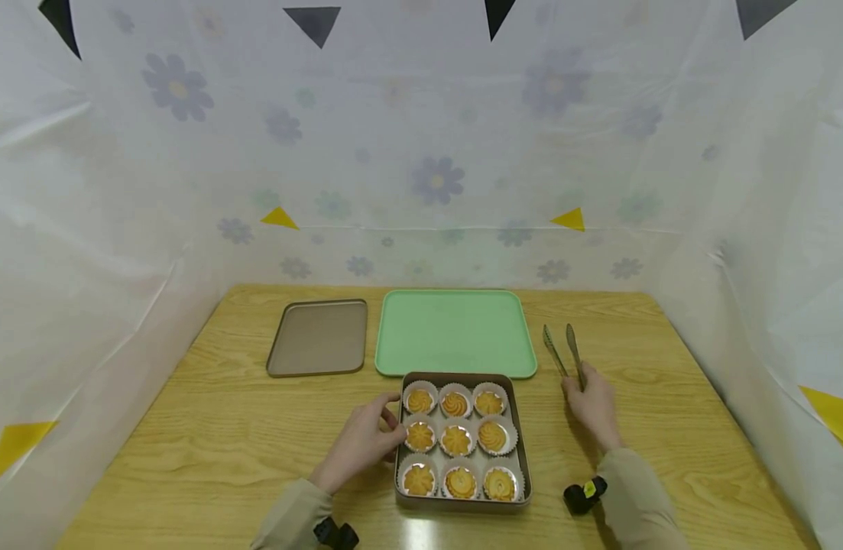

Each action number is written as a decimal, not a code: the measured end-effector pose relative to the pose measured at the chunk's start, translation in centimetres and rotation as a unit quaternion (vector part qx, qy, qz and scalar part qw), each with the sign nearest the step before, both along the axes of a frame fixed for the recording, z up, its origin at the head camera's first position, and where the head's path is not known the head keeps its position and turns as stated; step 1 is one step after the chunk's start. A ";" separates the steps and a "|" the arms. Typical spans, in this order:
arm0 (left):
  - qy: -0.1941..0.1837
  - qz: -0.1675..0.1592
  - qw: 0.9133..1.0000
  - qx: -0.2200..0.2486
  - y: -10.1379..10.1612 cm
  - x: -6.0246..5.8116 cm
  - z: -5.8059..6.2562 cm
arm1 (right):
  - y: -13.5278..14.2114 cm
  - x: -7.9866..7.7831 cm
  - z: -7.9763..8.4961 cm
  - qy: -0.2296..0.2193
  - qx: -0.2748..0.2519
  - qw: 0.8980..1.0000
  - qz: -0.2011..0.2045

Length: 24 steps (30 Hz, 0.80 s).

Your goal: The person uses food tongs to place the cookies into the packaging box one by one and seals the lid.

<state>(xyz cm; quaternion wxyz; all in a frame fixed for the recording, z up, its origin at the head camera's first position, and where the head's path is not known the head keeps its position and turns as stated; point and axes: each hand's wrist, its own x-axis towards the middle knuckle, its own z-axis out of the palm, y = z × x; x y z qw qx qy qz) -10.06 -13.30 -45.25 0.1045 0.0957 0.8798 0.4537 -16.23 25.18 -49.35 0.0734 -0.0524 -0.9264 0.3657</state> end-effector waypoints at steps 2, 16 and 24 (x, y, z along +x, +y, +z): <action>0.001 0.000 1.000 0.002 0.0 0.0 0.0 | 0.0 0.0 -0.2 0.002 0.005 1.000 0.003; 0.001 0.002 1.000 -0.001 0.2 0.2 0.4 | 0.0 -0.3 -0.2 -0.054 0.011 0.998 0.024; -0.001 0.003 1.000 0.003 0.2 0.3 0.4 | 0.2 -0.3 -0.1 -0.070 -0.008 0.997 0.024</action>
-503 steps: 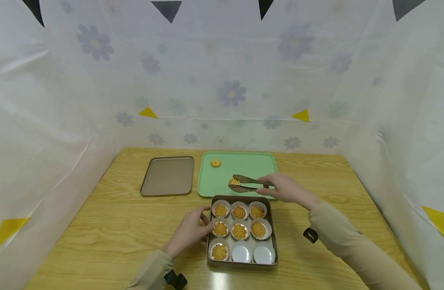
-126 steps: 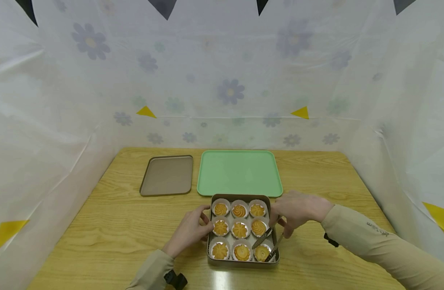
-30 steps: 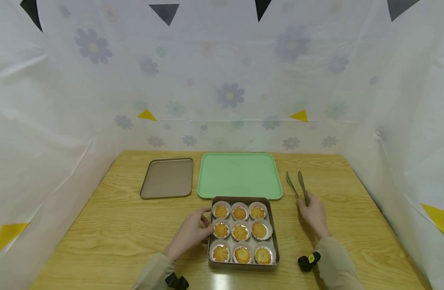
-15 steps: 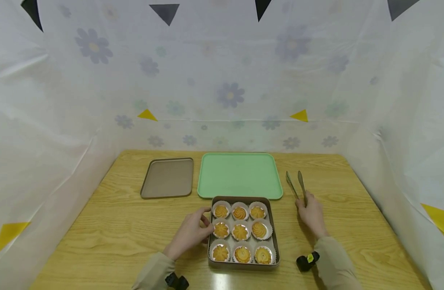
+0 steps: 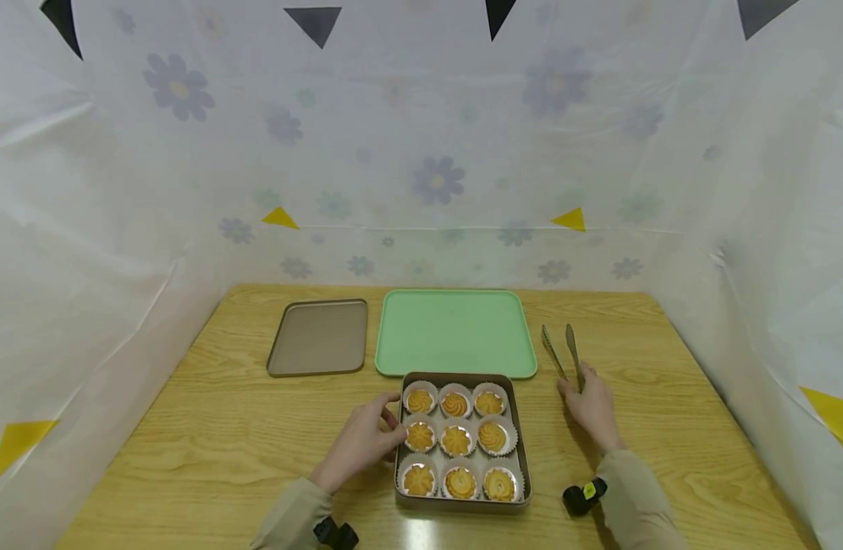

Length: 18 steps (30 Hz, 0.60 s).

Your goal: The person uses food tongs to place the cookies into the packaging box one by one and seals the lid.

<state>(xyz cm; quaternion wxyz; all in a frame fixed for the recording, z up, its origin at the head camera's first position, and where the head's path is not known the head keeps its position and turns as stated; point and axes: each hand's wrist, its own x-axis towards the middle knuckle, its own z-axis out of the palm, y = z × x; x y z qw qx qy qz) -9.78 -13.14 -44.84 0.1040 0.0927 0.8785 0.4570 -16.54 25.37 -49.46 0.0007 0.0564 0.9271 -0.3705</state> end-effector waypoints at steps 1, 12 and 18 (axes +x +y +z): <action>0.000 0.000 1.000 0.000 0.0 0.0 0.0 | 0.0 0.1 0.1 0.003 -0.004 1.000 0.000; -0.003 0.056 0.998 0.022 -1.4 -1.2 0.0 | 0.6 0.7 0.7 -0.001 -0.074 0.997 0.004; 0.078 0.174 0.982 0.016 -4.4 -4.2 -0.6 | 1.0 0.8 0.7 -0.023 -0.098 0.995 0.003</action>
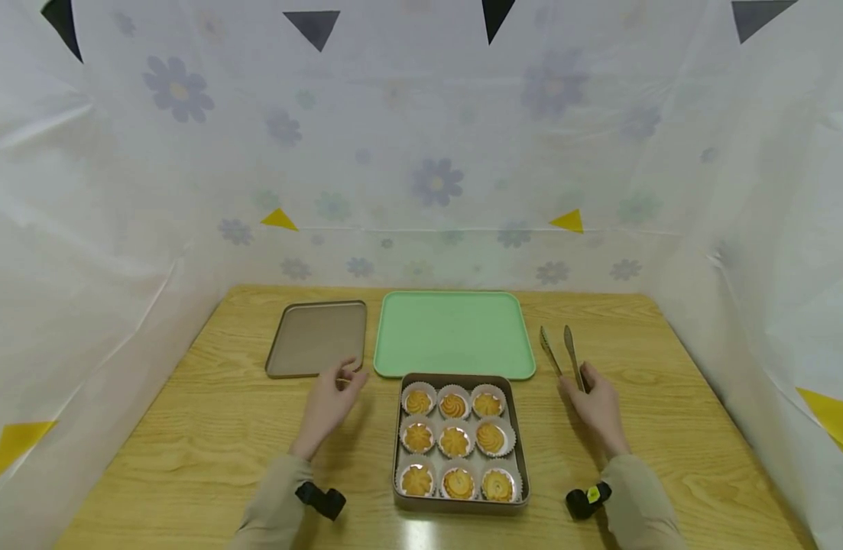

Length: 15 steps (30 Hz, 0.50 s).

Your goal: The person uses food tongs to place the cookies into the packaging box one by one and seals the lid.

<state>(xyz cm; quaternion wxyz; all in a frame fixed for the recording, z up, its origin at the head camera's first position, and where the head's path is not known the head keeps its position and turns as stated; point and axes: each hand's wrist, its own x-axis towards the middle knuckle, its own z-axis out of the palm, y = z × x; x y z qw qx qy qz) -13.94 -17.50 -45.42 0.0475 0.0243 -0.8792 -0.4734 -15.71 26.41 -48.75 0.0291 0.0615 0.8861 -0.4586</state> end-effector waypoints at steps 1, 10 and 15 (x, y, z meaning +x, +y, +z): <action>0.017 0.019 1.000 0.003 -0.7 -0.6 -0.1 | 0.0 0.0 0.0 0.002 -0.003 1.000 -0.001; 0.070 0.175 0.982 -0.018 -6.5 -4.3 -2.1 | 0.0 0.1 0.3 -0.008 -0.012 1.000 -0.014; 0.016 0.218 0.973 -0.075 -9.1 -5.6 -2.5 | 0.0 0.0 0.4 -0.021 -0.016 1.000 -0.016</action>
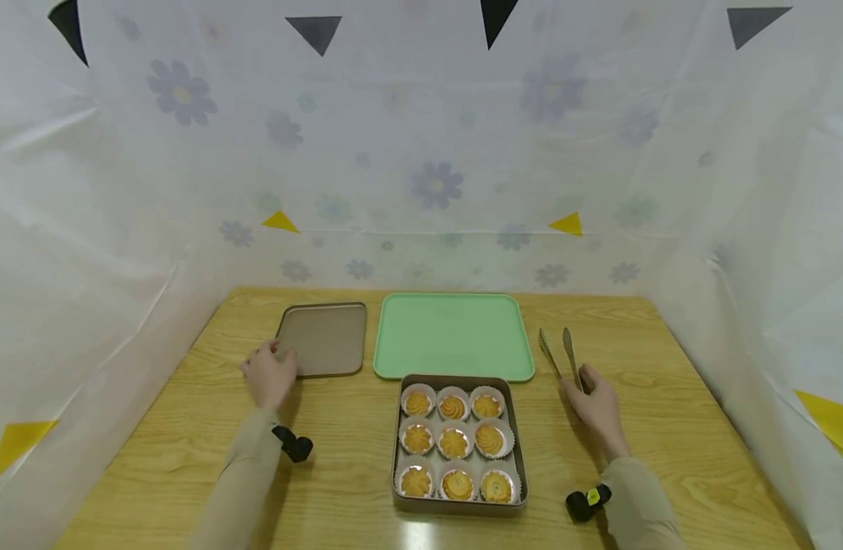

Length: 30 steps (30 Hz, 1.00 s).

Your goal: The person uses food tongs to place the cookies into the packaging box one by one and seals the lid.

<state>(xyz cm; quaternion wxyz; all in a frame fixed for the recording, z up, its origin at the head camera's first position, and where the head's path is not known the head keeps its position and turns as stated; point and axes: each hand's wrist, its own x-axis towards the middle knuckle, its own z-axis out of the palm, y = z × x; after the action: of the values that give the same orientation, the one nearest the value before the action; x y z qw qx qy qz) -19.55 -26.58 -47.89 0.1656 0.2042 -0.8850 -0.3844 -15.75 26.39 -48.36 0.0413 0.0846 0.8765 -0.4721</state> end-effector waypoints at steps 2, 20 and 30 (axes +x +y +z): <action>-0.021 0.002 1.000 -0.010 -0.9 -0.5 0.1 | 0.0 0.0 0.0 -0.004 -0.003 1.000 -0.001; -0.104 -0.062 0.989 -0.087 -3.7 -2.8 0.8 | 0.0 0.2 -0.2 0.002 -0.005 1.000 0.016; -0.105 -0.053 0.989 -0.087 -3.5 -2.9 0.6 | 0.1 0.1 -0.2 -0.001 -0.008 1.000 0.014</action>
<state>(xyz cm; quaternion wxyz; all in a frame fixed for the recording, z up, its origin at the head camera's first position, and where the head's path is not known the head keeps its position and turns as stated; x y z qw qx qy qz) -22.45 -30.09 -47.24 0.0680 0.1815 -0.9369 -0.2908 -15.69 26.48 -48.59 0.0493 0.0727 0.8739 -0.4781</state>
